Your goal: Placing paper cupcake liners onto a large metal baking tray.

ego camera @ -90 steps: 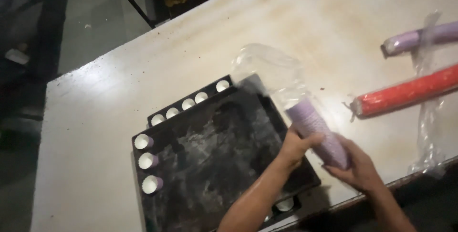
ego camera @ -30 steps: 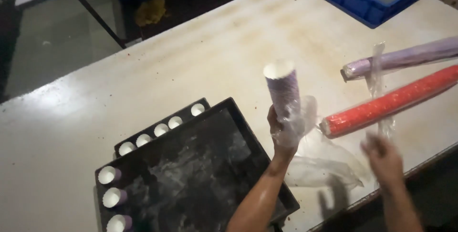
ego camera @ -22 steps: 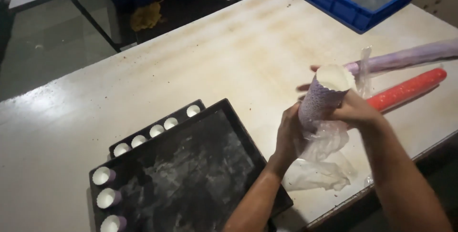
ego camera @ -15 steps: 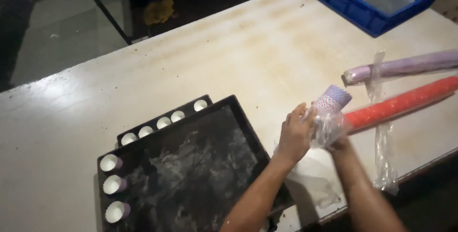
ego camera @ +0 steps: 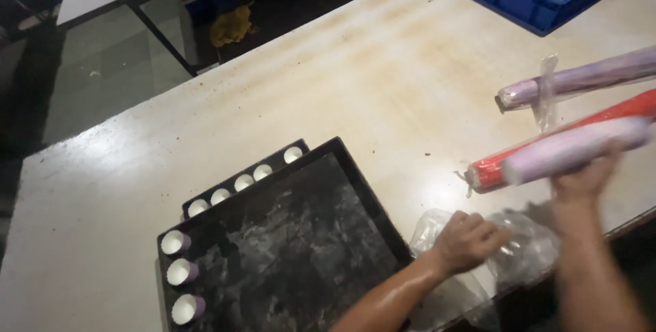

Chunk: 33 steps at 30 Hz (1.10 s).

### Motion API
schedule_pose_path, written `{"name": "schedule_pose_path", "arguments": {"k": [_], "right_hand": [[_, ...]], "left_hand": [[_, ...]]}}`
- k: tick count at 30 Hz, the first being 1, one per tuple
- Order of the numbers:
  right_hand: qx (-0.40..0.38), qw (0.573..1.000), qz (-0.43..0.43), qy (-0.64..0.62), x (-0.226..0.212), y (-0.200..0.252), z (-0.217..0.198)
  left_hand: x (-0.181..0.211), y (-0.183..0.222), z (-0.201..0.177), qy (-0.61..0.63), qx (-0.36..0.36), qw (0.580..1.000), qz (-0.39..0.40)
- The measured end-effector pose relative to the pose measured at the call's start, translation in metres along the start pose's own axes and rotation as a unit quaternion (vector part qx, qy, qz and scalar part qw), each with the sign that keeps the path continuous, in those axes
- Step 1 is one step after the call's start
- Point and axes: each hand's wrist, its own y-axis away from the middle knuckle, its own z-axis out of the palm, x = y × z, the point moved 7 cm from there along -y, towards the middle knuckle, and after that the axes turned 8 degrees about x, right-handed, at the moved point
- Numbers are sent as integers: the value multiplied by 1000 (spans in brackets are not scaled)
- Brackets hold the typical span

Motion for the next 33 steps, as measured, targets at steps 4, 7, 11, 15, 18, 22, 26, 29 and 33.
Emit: {"name": "schedule_pose_path", "arguments": {"k": [4,7,11,15,18,22,26,29,33], "right_hand": [[-29,997,48,-54,-69,-6,60],[-45,998,43,22,-106,-10,77],[-57,991,28,115,-94,26,82],[-78,981,30,175,18,96,128],[-105,964,70,235,106,179,157],[-168,934,134,285,178,277,190],[-280,866,364,200,199,340,254],[-380,761,382,362,227,346,276],[-585,536,253,554,261,389,293]], "left_hand": [[-38,3,47,-10,-41,996,-83],[-90,-27,84,39,-31,965,-256],[-156,-17,60,116,-196,861,-455],[-119,-26,-68,383,-117,830,-389],[-66,-29,-147,389,-81,859,-323],[-67,64,-188,292,-54,817,-493],[-17,162,-256,491,74,632,-595],[21,208,-283,531,88,580,-611],[59,257,-296,584,158,544,-582]]}}
